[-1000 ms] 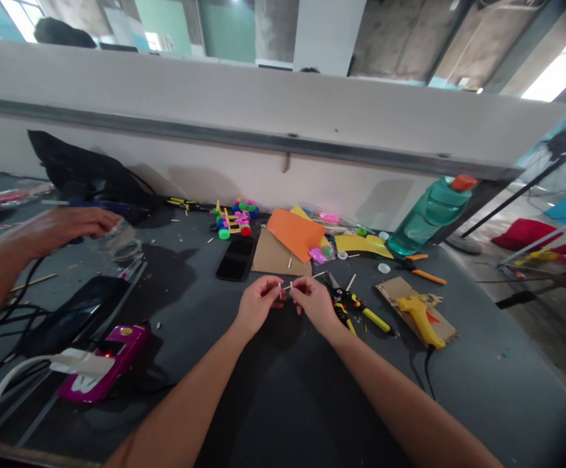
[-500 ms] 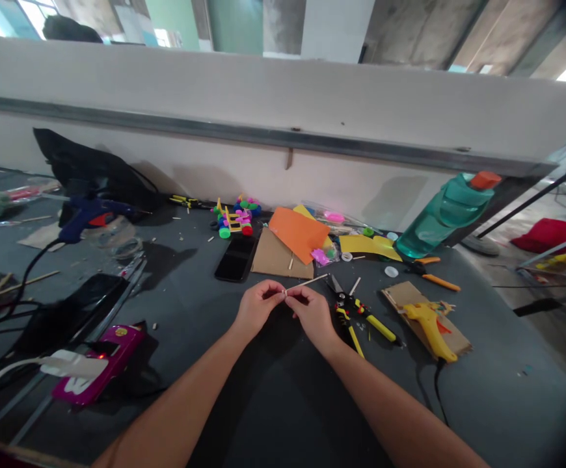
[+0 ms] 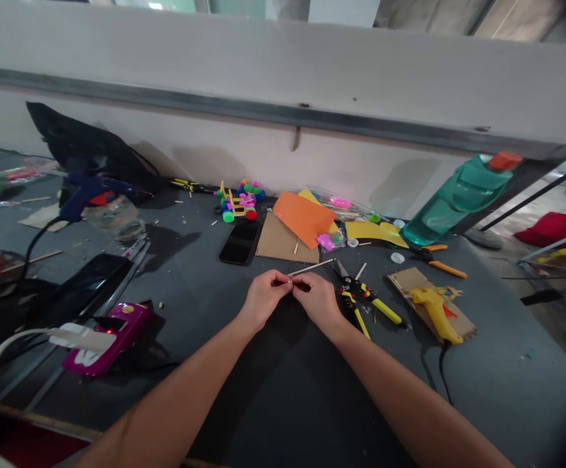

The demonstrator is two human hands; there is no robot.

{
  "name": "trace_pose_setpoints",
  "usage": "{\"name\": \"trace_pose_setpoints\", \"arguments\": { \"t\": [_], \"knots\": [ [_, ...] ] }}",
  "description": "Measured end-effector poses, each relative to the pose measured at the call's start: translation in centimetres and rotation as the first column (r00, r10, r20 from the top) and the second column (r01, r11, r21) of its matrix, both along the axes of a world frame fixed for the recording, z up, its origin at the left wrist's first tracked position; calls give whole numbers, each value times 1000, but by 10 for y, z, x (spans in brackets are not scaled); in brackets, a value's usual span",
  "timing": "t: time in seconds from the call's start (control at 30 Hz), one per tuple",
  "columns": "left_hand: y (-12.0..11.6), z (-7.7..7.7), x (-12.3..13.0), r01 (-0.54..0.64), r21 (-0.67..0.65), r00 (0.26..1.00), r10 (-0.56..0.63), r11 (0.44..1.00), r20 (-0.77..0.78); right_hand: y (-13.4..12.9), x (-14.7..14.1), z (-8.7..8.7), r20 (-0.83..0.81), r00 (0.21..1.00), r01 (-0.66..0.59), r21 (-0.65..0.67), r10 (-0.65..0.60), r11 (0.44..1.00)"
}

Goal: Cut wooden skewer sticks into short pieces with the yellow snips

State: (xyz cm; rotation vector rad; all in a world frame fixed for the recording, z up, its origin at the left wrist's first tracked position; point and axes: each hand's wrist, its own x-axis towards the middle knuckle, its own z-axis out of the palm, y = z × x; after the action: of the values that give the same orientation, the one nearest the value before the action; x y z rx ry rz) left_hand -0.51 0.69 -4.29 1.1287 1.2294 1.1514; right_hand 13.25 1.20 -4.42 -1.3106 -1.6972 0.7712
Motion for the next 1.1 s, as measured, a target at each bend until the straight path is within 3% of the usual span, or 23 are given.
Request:
{"name": "trace_pose_setpoints", "arguments": {
  "t": [0.13, 0.57, 1.1],
  "knots": [
    [3, 8, -8, 100, -73, 989, -90, 992, 118, -1, 1, 0, 20, 999, -39, 17, 39, 999],
    [7, 5, -15, 134, -44, 987, -138, 990, -84, 1, 6, -2, 146, 979, -140, -17, 141, 990],
    [8, 9, -14, 163, -169, 983, -145, 972, 115, 3, 6, 0, 198, 967, -155, -28, 158, 988]
  ]
}}
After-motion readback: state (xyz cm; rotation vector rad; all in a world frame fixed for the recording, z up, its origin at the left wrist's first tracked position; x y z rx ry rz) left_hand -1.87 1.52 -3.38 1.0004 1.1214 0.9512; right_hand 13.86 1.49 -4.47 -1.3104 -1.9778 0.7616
